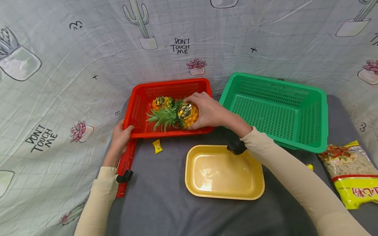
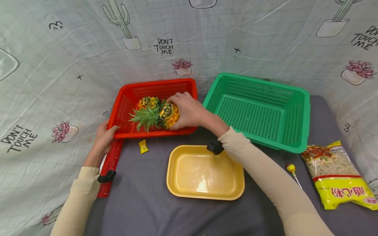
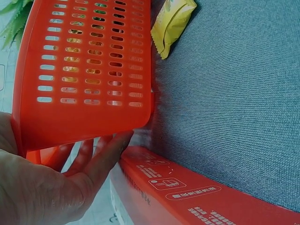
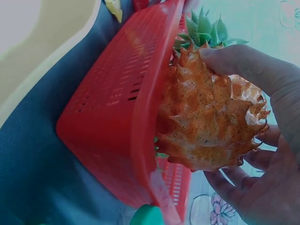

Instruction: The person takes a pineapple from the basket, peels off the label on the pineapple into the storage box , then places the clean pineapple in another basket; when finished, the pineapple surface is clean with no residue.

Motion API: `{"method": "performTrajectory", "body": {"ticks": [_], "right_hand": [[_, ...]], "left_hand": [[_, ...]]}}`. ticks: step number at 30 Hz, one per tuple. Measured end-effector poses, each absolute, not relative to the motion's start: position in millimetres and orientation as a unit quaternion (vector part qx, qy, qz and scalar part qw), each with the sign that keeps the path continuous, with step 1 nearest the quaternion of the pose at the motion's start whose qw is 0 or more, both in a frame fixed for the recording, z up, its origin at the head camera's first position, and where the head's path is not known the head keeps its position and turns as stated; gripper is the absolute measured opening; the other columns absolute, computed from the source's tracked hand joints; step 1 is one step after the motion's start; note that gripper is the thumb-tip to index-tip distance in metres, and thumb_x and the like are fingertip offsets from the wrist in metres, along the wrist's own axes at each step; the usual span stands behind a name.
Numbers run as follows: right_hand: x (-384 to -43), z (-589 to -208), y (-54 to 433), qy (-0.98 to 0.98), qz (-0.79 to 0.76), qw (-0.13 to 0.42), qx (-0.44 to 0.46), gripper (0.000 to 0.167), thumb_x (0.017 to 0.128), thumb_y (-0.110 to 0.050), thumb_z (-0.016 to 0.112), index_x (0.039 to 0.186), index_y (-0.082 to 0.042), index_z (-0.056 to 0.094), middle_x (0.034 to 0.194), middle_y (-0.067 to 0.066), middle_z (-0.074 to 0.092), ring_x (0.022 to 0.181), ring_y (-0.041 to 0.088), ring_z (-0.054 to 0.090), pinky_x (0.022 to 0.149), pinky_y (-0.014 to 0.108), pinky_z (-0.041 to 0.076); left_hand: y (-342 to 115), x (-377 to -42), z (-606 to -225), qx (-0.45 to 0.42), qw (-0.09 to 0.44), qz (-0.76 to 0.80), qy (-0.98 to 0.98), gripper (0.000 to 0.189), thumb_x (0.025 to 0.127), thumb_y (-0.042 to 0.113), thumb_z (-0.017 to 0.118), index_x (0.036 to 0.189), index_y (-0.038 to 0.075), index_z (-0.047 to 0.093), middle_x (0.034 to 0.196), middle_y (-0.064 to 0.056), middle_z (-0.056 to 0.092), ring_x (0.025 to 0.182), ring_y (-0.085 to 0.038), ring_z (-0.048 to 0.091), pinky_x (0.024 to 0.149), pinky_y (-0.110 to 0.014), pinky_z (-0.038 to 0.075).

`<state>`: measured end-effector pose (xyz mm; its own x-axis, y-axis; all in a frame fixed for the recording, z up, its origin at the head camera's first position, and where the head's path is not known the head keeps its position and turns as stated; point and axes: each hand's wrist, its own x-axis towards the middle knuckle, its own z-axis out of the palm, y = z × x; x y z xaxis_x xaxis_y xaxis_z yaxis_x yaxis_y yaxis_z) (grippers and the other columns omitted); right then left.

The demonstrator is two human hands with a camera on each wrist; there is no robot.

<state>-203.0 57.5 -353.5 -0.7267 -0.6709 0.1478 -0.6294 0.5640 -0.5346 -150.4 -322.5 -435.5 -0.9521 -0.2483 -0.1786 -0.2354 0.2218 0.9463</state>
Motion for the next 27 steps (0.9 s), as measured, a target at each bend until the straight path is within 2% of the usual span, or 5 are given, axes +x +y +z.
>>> {"method": "performTrajectory", "body": {"ticks": [8,15,22,24,27], "right_hand": [[-192.9,-344.2,55.1,0.882,-0.29,0.024,-0.371,0.084,0.071,-0.043,0.097,0.14,-0.012,0.061,0.137,0.004,0.059,0.116,0.024,0.045,0.087,0.039,0.05],[-179.5,-335.6,49.5,0.875,-0.295,0.028,-0.383,0.081,0.071,-0.042,0.095,0.139,-0.014,0.062,0.137,0.003,0.058,0.118,0.023,0.045,0.088,0.038,0.051],[-163.5,-331.4,41.0,0.862,-0.299,0.029,-0.407,0.082,0.071,-0.043,0.096,0.139,-0.013,0.062,0.134,0.003,0.059,0.114,0.023,0.046,0.083,0.036,0.052],[-159.1,-331.0,38.5,0.858,-0.299,0.031,-0.416,0.082,0.072,-0.043,0.095,0.14,-0.012,0.061,0.135,0.004,0.058,0.116,0.023,0.046,0.085,0.036,0.052],[-153.1,-331.7,35.3,0.855,-0.299,0.033,-0.422,0.082,0.072,-0.042,0.095,0.141,-0.012,0.061,0.136,0.004,0.058,0.119,0.023,0.045,0.087,0.037,0.053]], "left_hand": [[-318.7,-148.5,-433.8,0.154,0.019,-0.599,-0.786,0.041,0.104,0.004,0.05,0.143,-0.01,0.049,0.128,-0.023,0.054,0.089,-0.02,0.064,0.068,-0.022,0.058],[-319.2,-148.8,-435.1,0.157,0.026,-0.603,-0.782,0.038,0.102,0.0,0.051,0.138,-0.009,0.052,0.111,-0.011,0.056,0.076,-0.012,0.061,0.063,-0.026,0.058],[-320.9,-150.6,-437.2,0.155,0.026,-0.629,-0.762,0.037,0.1,-0.002,0.051,0.136,-0.011,0.052,0.104,-0.005,0.059,0.074,-0.009,0.063,0.064,-0.023,0.057],[-320.5,-150.2,-435.2,0.15,0.025,-0.634,-0.758,0.038,0.1,-0.003,0.05,0.137,-0.013,0.051,0.103,-0.005,0.06,0.075,-0.009,0.063,0.065,-0.021,0.057],[-316.7,-146.9,-426.4,0.139,0.02,-0.641,-0.755,0.041,0.099,-0.005,0.05,0.138,-0.017,0.049,0.108,-0.013,0.06,0.076,-0.009,0.063,0.066,-0.021,0.057]]}}
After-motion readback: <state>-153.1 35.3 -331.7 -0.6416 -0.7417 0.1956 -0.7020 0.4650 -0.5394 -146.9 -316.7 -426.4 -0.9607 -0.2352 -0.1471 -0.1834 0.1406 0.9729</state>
